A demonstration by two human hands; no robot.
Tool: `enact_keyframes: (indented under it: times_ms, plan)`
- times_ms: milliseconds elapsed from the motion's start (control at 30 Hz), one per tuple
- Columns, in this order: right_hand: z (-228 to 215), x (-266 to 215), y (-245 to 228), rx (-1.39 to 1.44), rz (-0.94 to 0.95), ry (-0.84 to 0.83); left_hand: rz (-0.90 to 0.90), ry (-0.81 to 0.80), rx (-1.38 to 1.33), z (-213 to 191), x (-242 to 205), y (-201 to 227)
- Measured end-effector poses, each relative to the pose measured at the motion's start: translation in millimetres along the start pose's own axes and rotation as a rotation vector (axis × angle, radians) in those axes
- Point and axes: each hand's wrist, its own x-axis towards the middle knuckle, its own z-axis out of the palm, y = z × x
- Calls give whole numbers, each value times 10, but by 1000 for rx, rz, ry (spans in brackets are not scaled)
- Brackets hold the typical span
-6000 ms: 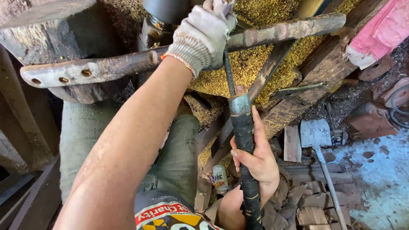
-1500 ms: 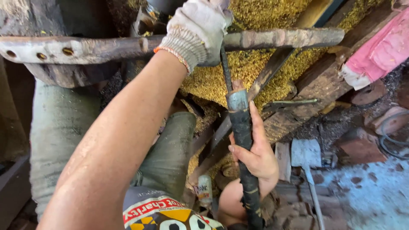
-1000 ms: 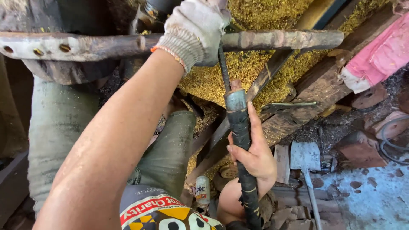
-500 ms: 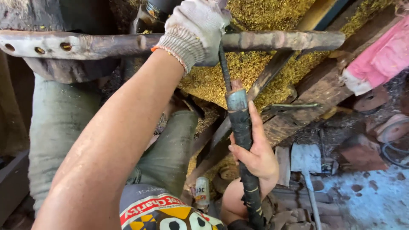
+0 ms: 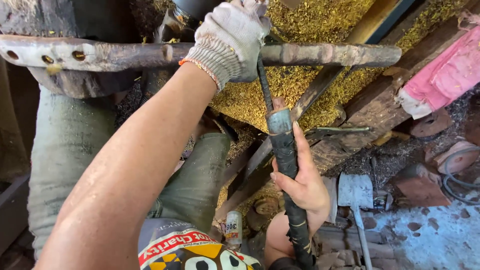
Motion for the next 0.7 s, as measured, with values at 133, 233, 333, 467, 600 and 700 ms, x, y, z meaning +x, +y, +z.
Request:
enact_keyframes:
  times_ms: [133,233,333,467,600,700]
  plan:
    - [-63,4,-11,-50,-51,-39,178,-249,290,-246,-84,80]
    - [-43,4,-83,-71,26,2,106,-18,62,-4,7,-30]
    - [-9,-10,-130,-41,41,41,19,22,-114,17,-13,-53]
    - [206,-45,-331,-50,41,66,164,9,-24,-68,-19,-41]
    - [403,-26,-422,15,54,142,144,-113,-3,-152,28,-21]
    - [420,-41,-369,66,53,169,120,-134,-34,-147,43,-12]
